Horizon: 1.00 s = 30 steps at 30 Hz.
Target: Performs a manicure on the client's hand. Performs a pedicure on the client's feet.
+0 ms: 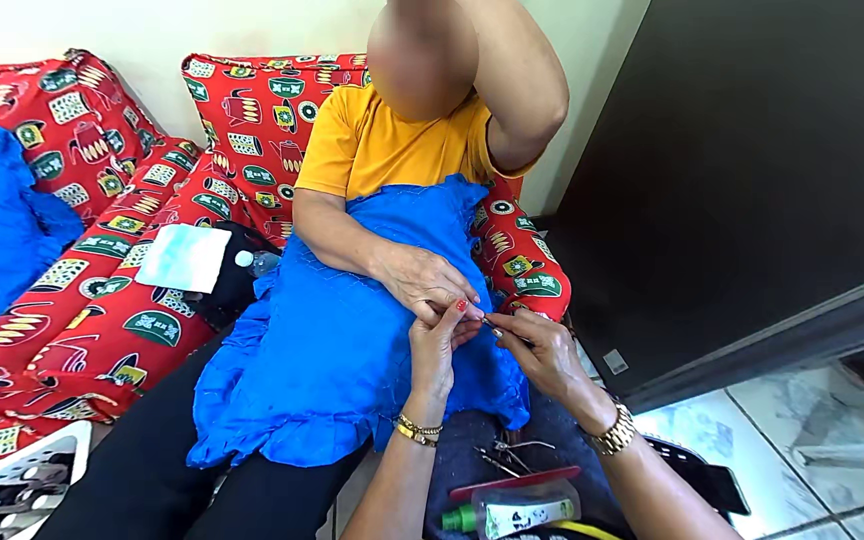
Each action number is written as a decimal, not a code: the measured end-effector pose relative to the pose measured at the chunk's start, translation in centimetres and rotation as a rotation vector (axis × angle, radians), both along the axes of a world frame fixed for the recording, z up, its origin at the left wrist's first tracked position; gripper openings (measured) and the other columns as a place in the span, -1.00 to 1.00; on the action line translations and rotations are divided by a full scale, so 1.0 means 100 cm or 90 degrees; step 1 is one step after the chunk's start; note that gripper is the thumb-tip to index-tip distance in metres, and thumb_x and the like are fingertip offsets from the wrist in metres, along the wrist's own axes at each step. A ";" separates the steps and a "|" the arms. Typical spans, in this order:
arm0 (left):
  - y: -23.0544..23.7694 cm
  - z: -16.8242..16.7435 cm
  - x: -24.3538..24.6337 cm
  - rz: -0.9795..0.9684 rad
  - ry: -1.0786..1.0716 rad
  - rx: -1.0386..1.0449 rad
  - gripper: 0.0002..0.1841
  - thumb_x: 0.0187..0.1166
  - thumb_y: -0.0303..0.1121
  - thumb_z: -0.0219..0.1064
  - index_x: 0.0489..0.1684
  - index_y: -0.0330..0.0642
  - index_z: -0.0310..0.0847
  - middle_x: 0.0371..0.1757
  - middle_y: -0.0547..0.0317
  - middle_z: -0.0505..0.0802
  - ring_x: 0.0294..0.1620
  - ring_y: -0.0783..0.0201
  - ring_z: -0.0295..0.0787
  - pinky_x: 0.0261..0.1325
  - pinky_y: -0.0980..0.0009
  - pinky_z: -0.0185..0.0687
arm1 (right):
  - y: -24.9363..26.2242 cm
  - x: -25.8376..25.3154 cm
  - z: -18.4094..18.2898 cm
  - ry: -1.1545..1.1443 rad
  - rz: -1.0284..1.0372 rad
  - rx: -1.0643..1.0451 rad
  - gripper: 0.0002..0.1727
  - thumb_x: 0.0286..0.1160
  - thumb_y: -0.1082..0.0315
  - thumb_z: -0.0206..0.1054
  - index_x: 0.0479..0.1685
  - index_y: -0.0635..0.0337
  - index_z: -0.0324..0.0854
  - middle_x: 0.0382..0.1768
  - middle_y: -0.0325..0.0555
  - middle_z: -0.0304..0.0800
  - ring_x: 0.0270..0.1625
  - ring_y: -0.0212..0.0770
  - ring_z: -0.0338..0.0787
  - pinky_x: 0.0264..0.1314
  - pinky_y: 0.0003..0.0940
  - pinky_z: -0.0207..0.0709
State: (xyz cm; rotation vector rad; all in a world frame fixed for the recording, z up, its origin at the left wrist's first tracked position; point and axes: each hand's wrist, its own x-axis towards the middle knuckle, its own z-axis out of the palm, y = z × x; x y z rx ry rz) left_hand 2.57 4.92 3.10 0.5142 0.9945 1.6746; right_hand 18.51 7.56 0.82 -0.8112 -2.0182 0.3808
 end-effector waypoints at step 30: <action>0.000 -0.001 -0.001 0.008 0.009 0.015 -0.85 0.68 -0.62 0.20 -0.31 -0.41 0.64 -0.44 -0.05 0.91 -0.43 0.19 0.92 -0.17 0.36 0.87 | -0.002 -0.020 -0.015 -0.013 -0.149 0.241 -0.74 0.48 0.41 0.29 -0.10 0.17 0.93 -0.53 -0.06 0.72 -0.48 -0.18 0.68 -0.47 -0.39 0.47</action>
